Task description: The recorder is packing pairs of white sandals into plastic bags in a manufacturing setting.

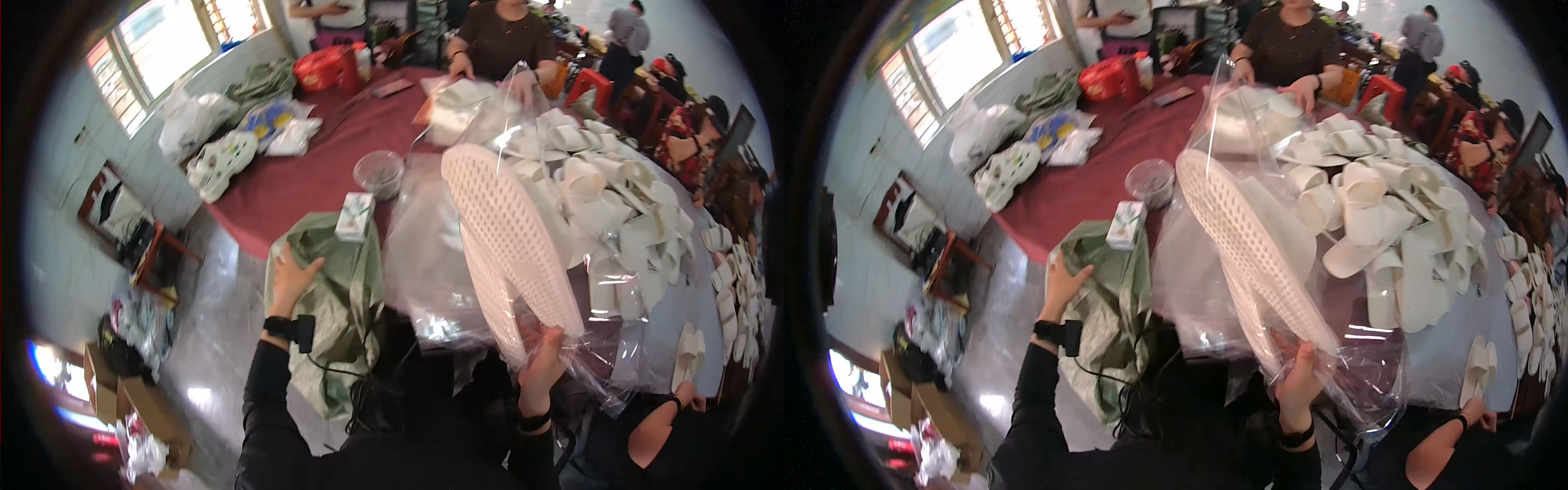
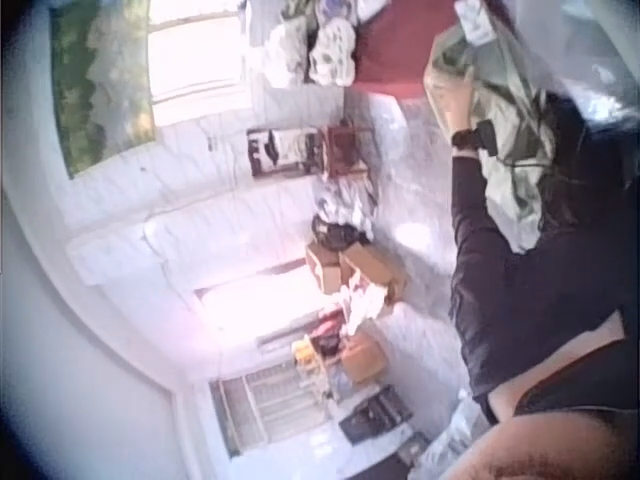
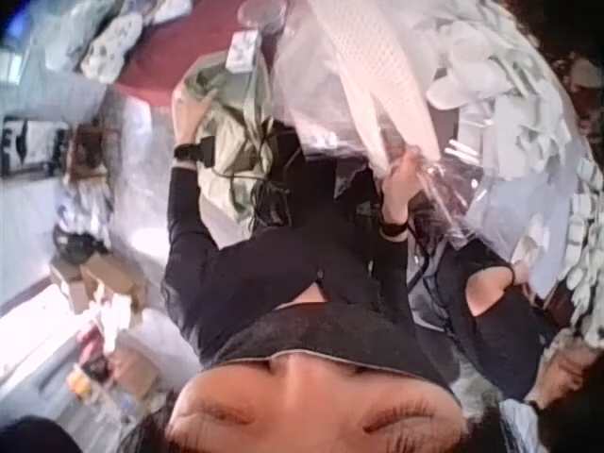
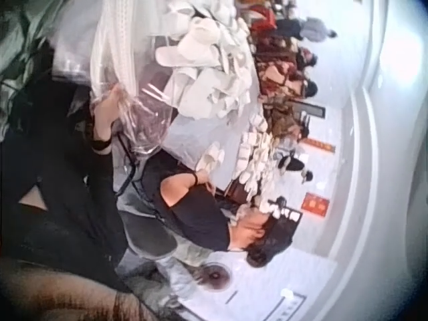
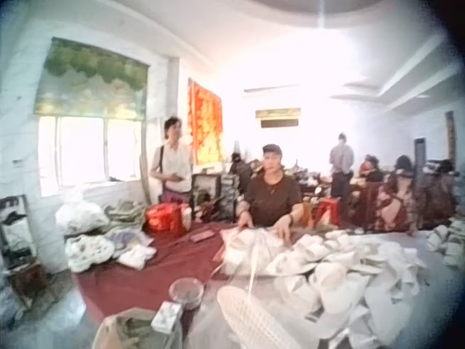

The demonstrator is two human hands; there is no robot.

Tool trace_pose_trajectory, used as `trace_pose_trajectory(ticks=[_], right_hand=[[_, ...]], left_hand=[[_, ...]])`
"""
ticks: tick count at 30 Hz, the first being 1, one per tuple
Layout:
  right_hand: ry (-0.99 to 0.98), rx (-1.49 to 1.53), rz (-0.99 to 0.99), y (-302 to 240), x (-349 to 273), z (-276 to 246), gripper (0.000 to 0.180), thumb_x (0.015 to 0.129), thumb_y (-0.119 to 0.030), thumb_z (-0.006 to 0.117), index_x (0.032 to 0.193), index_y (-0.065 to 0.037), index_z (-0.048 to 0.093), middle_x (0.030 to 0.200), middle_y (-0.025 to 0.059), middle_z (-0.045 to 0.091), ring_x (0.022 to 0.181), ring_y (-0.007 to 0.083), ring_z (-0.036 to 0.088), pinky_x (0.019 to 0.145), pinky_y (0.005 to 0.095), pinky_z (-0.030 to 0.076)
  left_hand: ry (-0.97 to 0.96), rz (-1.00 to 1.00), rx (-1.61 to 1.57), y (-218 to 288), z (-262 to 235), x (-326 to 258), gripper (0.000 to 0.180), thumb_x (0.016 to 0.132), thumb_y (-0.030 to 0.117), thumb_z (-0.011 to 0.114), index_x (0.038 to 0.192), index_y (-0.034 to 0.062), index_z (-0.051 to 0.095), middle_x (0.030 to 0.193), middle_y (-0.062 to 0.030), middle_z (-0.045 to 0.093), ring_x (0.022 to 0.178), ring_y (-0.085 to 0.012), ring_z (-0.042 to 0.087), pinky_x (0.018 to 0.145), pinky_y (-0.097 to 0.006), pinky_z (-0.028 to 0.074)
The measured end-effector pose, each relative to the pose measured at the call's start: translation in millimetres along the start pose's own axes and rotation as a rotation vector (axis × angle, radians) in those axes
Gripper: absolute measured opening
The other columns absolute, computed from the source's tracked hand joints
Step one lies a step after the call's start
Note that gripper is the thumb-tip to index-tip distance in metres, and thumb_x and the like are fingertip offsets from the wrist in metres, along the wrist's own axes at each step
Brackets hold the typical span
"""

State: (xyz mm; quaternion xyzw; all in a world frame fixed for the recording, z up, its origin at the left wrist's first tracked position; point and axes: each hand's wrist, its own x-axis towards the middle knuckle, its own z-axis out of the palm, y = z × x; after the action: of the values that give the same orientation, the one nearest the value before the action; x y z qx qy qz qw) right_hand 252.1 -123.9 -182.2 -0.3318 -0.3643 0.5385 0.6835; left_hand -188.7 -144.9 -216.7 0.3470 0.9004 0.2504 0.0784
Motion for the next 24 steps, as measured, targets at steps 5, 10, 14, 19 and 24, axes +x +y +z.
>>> trace_pose_trajectory(ticks=[5, 10, 14, 19, 24], right_hand=[[-0.390, -0.047, 0.087, -8, -8, 42, 0.045, 0.099, -0.030, 0.036, 0.130, 0.004, 0.035, 0.125, 0.0195, 0.049, 0.111, 0.0298, 0.054, 0.094, 0.0456, 0.047], [-0.418, 0.102, 0.331, 19, -17, 46, 0.031, 0.098, -0.023, 0.041, 0.120, 0.000, 0.041, 0.119, 0.0170, 0.051, 0.111, 0.0312, 0.053, 0.095, 0.0482, 0.047], [-0.324, 0.151, 0.542, 41, -35, 71, 0.031, 0.097, -0.024, 0.047, 0.116, 0.002, 0.048, 0.108, 0.0075, 0.054, 0.096, 0.0167, 0.059, 0.087, 0.0352, 0.052], [-0.415, -0.051, 0.670, 78, -43, 101, 0.027, 0.094, -0.025, 0.053, 0.107, -0.001, 0.054, 0.094, 0.0037, 0.059, 0.076, 0.0145, 0.061, 0.061, 0.0241, 0.046], [-0.821, -0.672, 0.203, 107, -38, 115, 0.032, 0.088, -0.015, 0.056, 0.114, 0.004, 0.050, 0.077, 0.0206, 0.060, 0.072, 0.0244, 0.061, 0.066, 0.0366, 0.046]], left_hand=[[0.000, -0.209, 0.148, -23, 35, -50, 0.101, 0.069, 0.050, 0.071, 0.144, 0.0095, 0.016, 0.139, -0.0252, 0.031, 0.125, -0.0462, 0.034, 0.095, -0.061, 0.031], [0.008, -0.134, 0.118, -44, 41, -57, 0.060, 0.078, 0.034, 0.063, 0.127, 0.0077, 0.041, 0.118, -0.0252, 0.048, 0.104, -0.0439, 0.051, 0.086, -0.054, 0.041], [0.099, -0.016, 0.060, -84, 18, -35, 0.030, 0.087, 0.020, 0.048, 0.113, 0.0044, 0.052, 0.097, -0.0236, 0.057, 0.085, -0.0458, 0.057, 0.075, -0.050, 0.047], [0.048, -0.381, -0.761, -77, -24, 11, 0.023, 0.091, 0.017, 0.041, 0.106, 0.0046, 0.053, 0.091, -0.0135, 0.058, 0.076, -0.0330, 0.060, 0.061, -0.050, 0.048], [0.190, -0.401, -0.634, -96, -30, 41, 0.023, 0.091, 0.017, 0.038, 0.102, 0.0020, 0.051, 0.091, -0.0145, 0.058, 0.079, -0.0283, 0.056, 0.066, -0.043, 0.046]])
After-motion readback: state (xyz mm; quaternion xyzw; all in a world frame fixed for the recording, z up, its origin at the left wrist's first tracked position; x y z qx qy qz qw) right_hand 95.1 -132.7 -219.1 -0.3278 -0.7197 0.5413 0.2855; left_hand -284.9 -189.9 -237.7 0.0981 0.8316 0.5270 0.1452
